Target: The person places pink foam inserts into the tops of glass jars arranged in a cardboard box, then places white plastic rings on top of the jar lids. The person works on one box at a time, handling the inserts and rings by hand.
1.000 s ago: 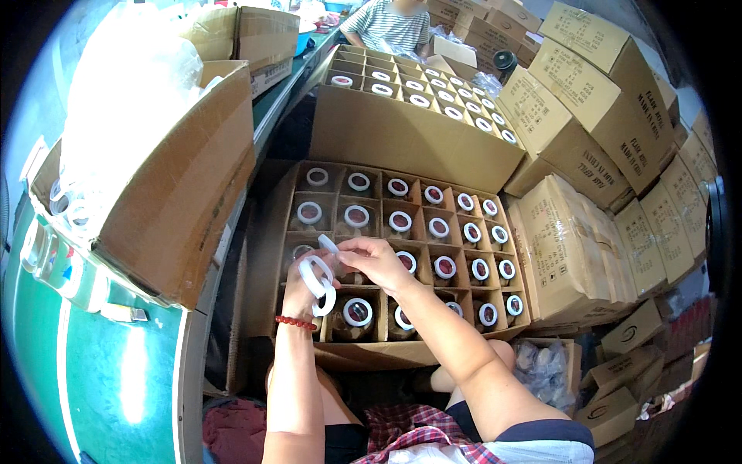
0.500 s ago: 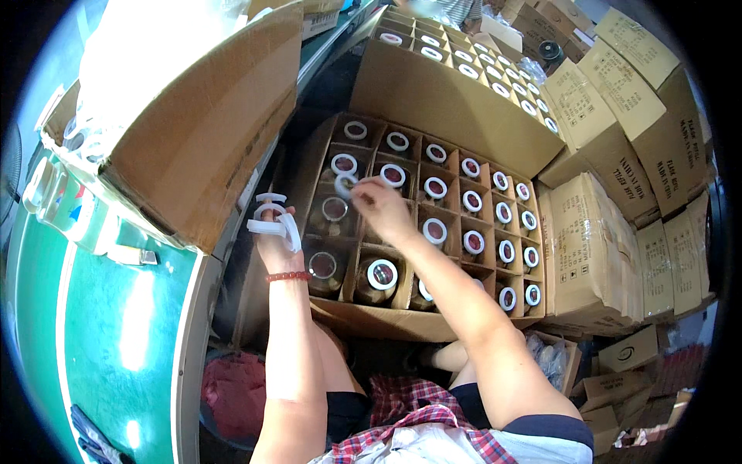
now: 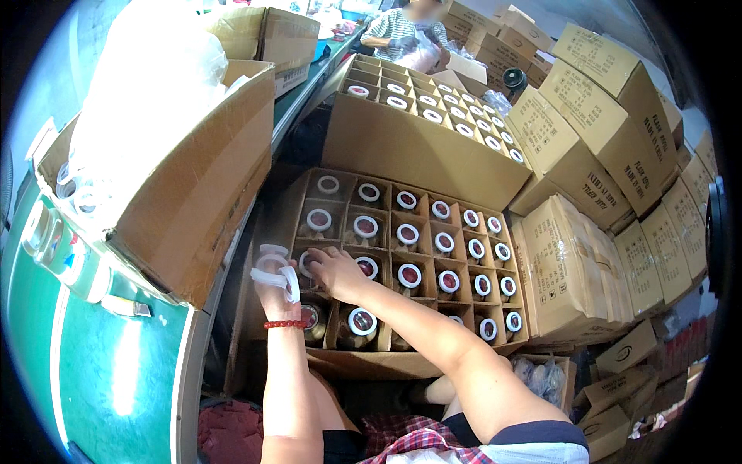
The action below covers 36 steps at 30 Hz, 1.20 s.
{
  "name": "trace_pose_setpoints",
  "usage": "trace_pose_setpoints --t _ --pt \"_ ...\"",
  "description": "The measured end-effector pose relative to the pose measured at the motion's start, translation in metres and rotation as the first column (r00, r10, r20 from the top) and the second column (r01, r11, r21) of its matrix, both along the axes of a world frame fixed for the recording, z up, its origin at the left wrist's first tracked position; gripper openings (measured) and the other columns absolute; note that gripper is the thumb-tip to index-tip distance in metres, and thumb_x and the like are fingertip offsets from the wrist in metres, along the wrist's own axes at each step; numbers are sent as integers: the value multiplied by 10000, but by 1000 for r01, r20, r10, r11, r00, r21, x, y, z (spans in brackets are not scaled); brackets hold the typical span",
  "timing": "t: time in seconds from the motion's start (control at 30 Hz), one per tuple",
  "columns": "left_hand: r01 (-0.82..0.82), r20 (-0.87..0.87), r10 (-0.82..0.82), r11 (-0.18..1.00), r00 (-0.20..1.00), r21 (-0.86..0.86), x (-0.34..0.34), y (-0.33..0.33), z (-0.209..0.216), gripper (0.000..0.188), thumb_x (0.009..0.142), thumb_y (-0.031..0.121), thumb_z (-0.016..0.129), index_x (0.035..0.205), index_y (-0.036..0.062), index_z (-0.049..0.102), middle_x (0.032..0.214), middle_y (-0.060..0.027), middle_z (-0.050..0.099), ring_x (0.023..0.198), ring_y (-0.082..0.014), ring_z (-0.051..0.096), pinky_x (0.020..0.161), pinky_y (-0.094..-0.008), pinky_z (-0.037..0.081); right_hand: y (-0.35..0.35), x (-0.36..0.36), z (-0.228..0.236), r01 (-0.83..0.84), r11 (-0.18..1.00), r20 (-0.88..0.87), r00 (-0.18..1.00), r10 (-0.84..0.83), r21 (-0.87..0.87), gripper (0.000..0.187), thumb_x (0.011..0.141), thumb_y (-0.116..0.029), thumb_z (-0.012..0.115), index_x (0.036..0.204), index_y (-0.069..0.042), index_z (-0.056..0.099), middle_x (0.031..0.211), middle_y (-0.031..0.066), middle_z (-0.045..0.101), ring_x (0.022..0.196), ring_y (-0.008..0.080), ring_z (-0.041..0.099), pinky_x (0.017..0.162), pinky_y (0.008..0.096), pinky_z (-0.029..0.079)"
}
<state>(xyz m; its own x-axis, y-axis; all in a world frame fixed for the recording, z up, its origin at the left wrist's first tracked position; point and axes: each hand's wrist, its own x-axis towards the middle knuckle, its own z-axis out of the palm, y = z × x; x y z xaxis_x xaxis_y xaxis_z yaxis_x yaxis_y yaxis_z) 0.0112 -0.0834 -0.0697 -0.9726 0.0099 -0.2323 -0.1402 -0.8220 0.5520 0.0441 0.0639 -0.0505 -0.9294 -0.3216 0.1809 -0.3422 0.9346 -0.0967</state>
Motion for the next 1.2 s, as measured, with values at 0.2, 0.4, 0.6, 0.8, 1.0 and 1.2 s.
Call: trace_pose_setpoints --t 0.2,0.4,0.6,0.8,1.0,1.2 --pt "55 -24 -54 998 998 23 0 -3 1 124 880 121 589 968 39 557 794 -76 601 646 -176 630 568 -262 517 -10 -14 -1 5 979 97 995 -25 203 345 845 -202 549 1178 -114 567 1303 118 503 1164 305 488 930 433 409" --pt "74 -44 -73 996 996 40 1 0 -2 115 871 119 596 953 41 575 817 -74 604 648 -176 629 576 -265 514 -7 -7 -2 -35 964 61 998 20 265 545 817 -275 596 1338 -163 482 1329 111 486 1214 296 448 939 445 374" --pt "77 -26 -76 997 997 28 -3 8 -5 214 937 223 555 1062 49 556 810 -68 602 556 -124 571 370 -195 364 -3 -3 -10 -6 968 -13 1000 9 250 584 796 -281 622 1350 -176 471 1386 131 436 1247 291 416 936 458 361" --pt "148 -95 -139 984 986 96 -1 3 -1 117 874 127 587 958 45 582 862 -79 607 636 -160 609 509 -237 494 -9 -8 10 -46 960 116 993 15 275 601 801 -332 637 1353 -167 467 1405 128 418 1277 307 388 953 480 349" --pt "312 -82 -301 928 950 206 7 -5 6 153 906 191 576 978 59 550 669 -66 596 478 -128 549 383 -206 416 1 4 55 157 883 -36 981 -192 -442 689 793 -147 680 1373 -81 316 1341 175 437 1069 348 577 891 395 492" --pt "455 -101 -443 869 891 193 17 -5 37 199 866 208 631 946 30 592 757 -53 609 580 -107 584 436 -187 410 -3 9 44 -140 730 -142 988 59 -669 284 804 -98 651 1081 -43 618 1119 108 604 955 241 625 779 321 509"
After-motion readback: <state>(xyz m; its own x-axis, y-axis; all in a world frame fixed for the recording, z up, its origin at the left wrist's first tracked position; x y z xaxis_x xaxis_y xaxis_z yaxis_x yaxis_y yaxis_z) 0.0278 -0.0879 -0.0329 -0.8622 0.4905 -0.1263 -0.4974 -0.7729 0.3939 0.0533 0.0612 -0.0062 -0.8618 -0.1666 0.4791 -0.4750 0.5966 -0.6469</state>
